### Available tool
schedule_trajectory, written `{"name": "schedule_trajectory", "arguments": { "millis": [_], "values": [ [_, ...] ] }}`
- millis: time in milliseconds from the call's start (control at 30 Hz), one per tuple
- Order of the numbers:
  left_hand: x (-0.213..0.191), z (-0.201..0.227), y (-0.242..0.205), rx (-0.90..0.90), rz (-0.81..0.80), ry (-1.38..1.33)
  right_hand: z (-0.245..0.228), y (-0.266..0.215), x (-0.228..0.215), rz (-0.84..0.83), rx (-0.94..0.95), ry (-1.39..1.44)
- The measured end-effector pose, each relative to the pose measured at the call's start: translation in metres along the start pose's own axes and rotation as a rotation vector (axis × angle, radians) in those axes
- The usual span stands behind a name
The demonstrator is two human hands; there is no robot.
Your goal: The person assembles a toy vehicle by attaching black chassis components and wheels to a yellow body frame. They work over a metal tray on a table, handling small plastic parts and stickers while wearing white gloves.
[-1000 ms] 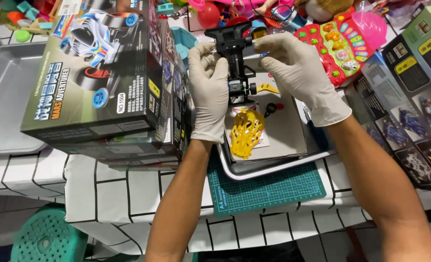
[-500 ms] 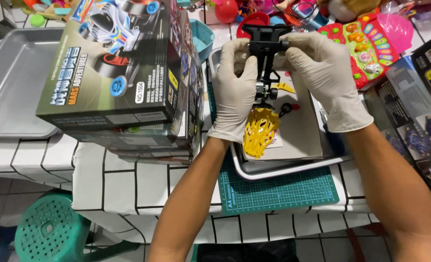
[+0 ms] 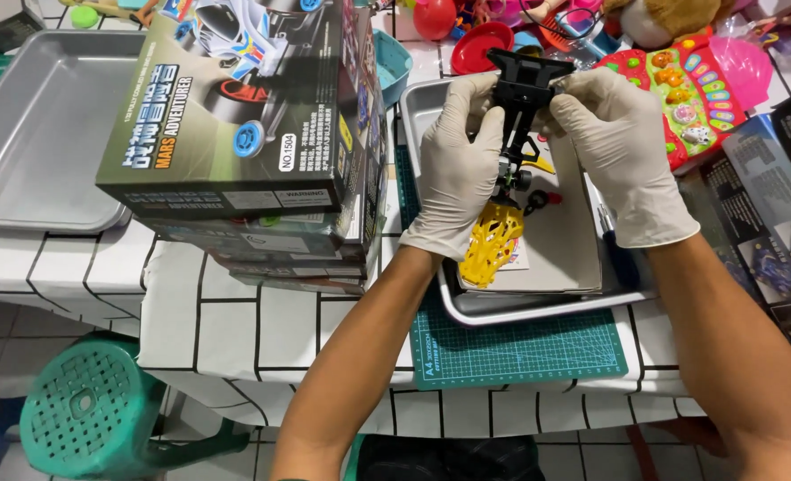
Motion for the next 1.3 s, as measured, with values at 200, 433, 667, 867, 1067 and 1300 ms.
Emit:
{"name": "schedule_trajectory", "arguments": {
  "millis": [200, 433, 667, 867, 1067, 1300],
  "values": [
    [-0.010, 0.009, 0.005, -0.123, 0.089, -0.043, -0.029, -0.010, 0.002, -0.107, 0.053, -0.110],
    [-0.034, 0.005, 0.018, -0.191, 0.339, -0.210, -0.004, 0.019, 0.033, -0.310, -0.043, -0.618],
    [-0.025, 0.011, 0.015, -0.071, 0.317, -0.279, -0.001, 0.003, 0.089, -0.271, 0.604, 0.254],
    [-0.028, 0.002, 0.017, -0.106, 0.343, -0.248, -0.007, 0.003, 0.066, -0.160, 0.313, 0.123],
    [-0.030, -0.010, 0.020, -0.145, 0.389, -0.304, -0.032, 0.022, 0.015, -0.111, 0.148, -0.282],
    [-0.026, -0.032, 0.018, -0.302, 0.348, -0.315, -0.048, -0.006, 0.006, -0.469, 0.174, -0.220]
  ]
}}
Point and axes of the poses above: each hand's wrist, its own y-axis towards the middle knuckle, its own x-axis out of the palm, z = x × y, the point moved 6 cm from there along y, towards the middle knuckle, and after that the axes turned 8 degrees about -y, right-handed, at the moved point
